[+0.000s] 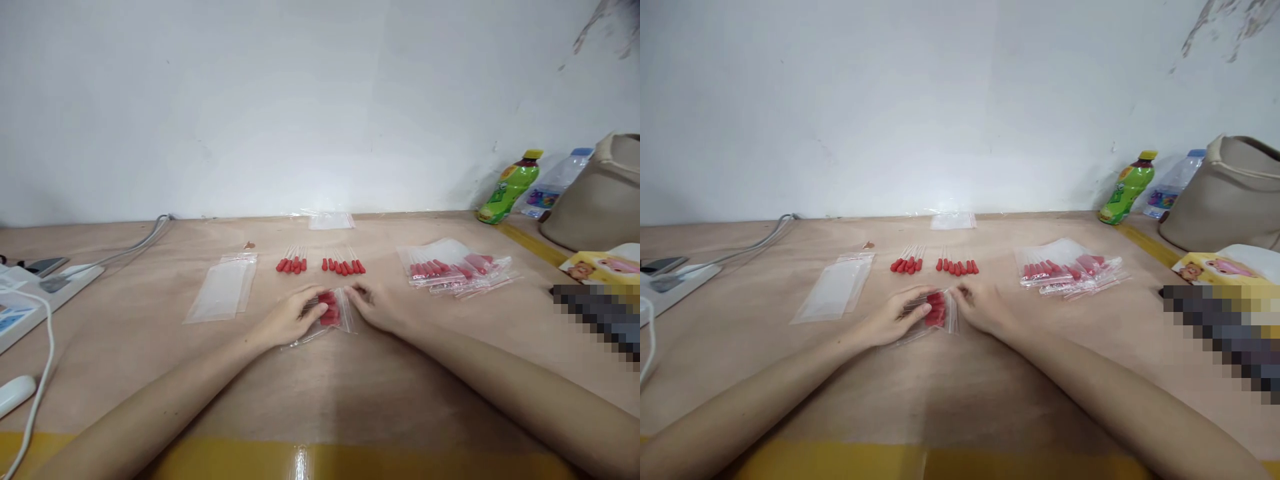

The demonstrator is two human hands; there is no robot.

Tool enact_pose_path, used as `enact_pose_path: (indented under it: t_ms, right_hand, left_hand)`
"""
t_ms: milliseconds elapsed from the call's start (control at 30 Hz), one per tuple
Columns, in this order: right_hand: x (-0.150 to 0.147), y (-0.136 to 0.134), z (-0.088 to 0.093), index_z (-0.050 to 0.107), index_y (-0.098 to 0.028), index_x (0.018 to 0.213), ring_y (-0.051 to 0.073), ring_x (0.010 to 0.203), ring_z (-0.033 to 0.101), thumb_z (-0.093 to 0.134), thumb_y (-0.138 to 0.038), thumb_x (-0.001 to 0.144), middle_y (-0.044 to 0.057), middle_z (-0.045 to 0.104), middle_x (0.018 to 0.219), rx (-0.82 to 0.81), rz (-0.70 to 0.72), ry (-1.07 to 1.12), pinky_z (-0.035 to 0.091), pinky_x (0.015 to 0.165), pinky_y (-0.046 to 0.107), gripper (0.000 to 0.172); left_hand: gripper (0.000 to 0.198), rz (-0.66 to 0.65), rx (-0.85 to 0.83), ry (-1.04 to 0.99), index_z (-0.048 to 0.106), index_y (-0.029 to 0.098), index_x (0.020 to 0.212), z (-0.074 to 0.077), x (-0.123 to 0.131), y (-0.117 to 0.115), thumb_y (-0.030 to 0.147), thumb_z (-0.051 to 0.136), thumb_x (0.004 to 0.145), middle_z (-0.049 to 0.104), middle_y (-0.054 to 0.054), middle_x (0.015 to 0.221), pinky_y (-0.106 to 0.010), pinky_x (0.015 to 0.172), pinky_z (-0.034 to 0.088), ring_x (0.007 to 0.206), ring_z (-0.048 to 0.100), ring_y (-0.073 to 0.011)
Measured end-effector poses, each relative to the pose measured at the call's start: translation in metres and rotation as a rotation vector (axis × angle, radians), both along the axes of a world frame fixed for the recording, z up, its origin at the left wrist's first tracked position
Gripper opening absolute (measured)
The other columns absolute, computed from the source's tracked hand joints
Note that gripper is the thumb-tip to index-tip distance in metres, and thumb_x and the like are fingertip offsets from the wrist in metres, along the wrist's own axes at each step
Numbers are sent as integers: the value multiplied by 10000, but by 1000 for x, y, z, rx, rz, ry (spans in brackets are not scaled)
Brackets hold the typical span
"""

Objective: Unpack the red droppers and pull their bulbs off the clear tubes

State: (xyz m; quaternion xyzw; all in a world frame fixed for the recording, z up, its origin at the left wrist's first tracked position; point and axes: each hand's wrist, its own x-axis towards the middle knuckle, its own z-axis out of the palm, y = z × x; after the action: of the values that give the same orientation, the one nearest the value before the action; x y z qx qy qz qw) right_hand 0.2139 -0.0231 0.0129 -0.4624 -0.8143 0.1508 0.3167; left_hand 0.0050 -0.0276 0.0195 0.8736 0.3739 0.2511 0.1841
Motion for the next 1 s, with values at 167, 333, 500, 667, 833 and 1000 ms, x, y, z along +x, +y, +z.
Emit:
enact_pose_path:
  t_ms: [167,333,500,667,833,1000]
  right_hand:
    - [1,21,-11,576,-168,587,120,544,477,468,-494,773,-10,541,542,-315,-153,-47,304,518,233,390]
    - [-7,20,-11,608,-171,597,110,574,467,510,-478,728,-35,518,527,-450,-46,16,318,579,229,347]
    - [-4,13,-5,608,-155,570,94,558,436,549,-429,688,-40,500,515,-596,55,80,324,590,229,303]
    - [-6,12,-6,608,-153,572,94,559,432,558,-448,682,-37,498,517,-624,10,127,322,594,233,318]
    - [-13,10,-8,632,-159,611,116,614,470,558,-466,697,-31,535,542,-573,-50,109,331,694,279,327]
    - [-13,9,-8,650,-174,628,143,665,506,574,-490,694,-30,562,559,-552,-84,77,273,828,376,332]
  left_hand:
    - [649,-4,59,183,316,136,1330,-10,0,-3,496,477,814,376,-137,1362,-429,1018,333,1259,346,-256]
    - [713,-30,106,299,256,143,1361,-18,-4,-1,547,451,807,290,-120,1411,-450,1069,242,1309,247,-248]
    - [705,-6,91,284,262,160,1361,-14,-6,-4,544,459,804,314,-118,1401,-448,1052,273,1303,263,-251]
    - [505,37,84,166,380,181,1303,-9,-1,-1,416,436,860,421,-114,1328,-400,994,366,1224,395,-230]
    - [308,-73,269,57,559,223,1139,-10,8,17,205,381,888,526,-84,1162,-348,887,443,1065,511,-181]
    - [256,-225,528,92,648,226,970,-7,10,35,172,418,872,584,-70,1043,-357,846,450,1018,513,-185]
